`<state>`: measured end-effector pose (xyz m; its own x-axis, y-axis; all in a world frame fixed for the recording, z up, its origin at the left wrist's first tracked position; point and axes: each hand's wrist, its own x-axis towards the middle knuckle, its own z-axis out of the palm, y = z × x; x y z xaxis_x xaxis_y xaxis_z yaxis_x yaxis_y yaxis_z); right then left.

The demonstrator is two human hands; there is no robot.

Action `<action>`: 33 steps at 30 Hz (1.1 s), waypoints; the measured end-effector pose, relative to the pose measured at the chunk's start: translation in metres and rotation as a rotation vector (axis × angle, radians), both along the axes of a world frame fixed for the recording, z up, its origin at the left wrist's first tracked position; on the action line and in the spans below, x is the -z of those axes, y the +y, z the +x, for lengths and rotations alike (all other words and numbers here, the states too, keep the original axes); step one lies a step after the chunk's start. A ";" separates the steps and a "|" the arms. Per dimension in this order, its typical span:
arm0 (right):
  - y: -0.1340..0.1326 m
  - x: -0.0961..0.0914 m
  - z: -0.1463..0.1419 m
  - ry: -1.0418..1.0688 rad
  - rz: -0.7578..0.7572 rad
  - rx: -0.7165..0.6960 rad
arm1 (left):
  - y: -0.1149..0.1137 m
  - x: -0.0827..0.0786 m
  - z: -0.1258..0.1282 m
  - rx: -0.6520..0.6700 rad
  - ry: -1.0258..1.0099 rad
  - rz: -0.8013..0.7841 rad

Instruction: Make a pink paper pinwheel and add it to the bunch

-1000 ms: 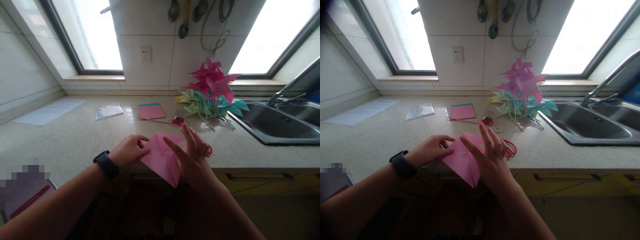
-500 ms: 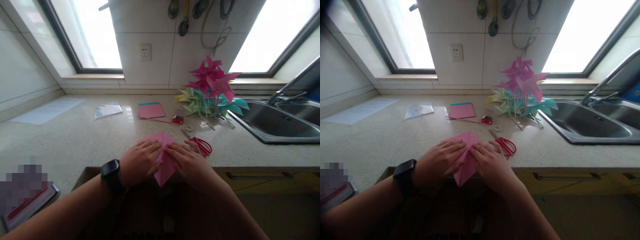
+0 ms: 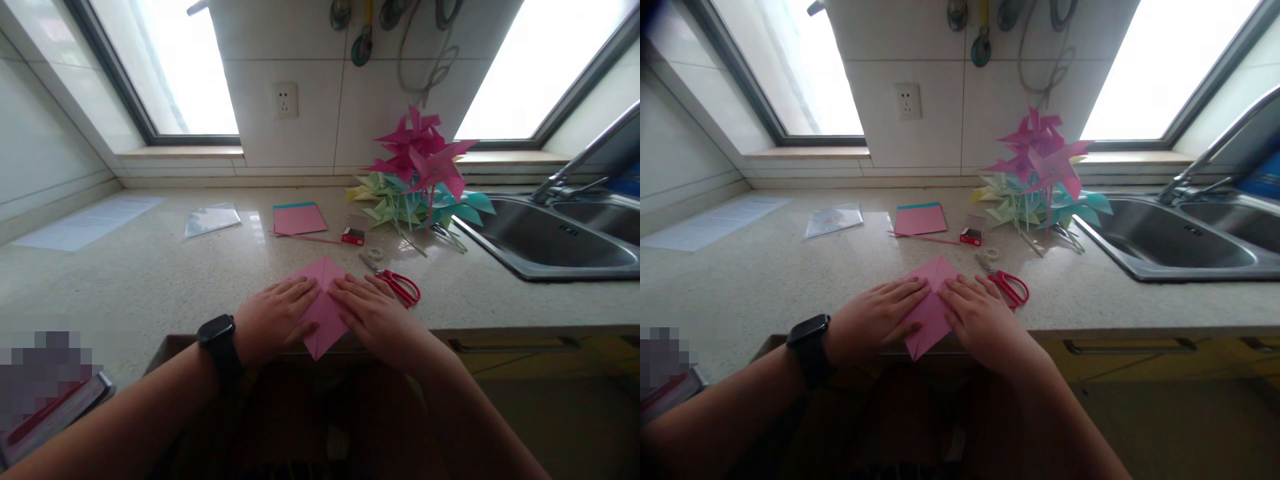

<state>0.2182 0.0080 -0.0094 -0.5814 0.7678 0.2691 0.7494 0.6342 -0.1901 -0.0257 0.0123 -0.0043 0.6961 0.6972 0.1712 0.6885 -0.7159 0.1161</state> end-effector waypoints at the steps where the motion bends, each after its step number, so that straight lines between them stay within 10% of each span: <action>1: 0.003 0.000 0.001 -0.011 -0.002 -0.014 | 0.000 0.000 -0.001 0.000 0.011 0.010; 18: 0.007 0.002 0.008 0.101 0.014 -0.042 | -0.034 -0.007 0.002 -0.016 0.038 0.060; 33: -0.002 -0.013 -0.004 0.524 -0.197 -0.172 | -0.036 -0.009 0.015 -0.338 -0.550 -0.246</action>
<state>0.2139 0.0061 0.0034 -0.5297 0.7392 0.4158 0.4131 0.6531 -0.6347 -0.0105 -0.0238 0.0046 0.2915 0.9244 0.2459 0.6638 -0.3806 0.6439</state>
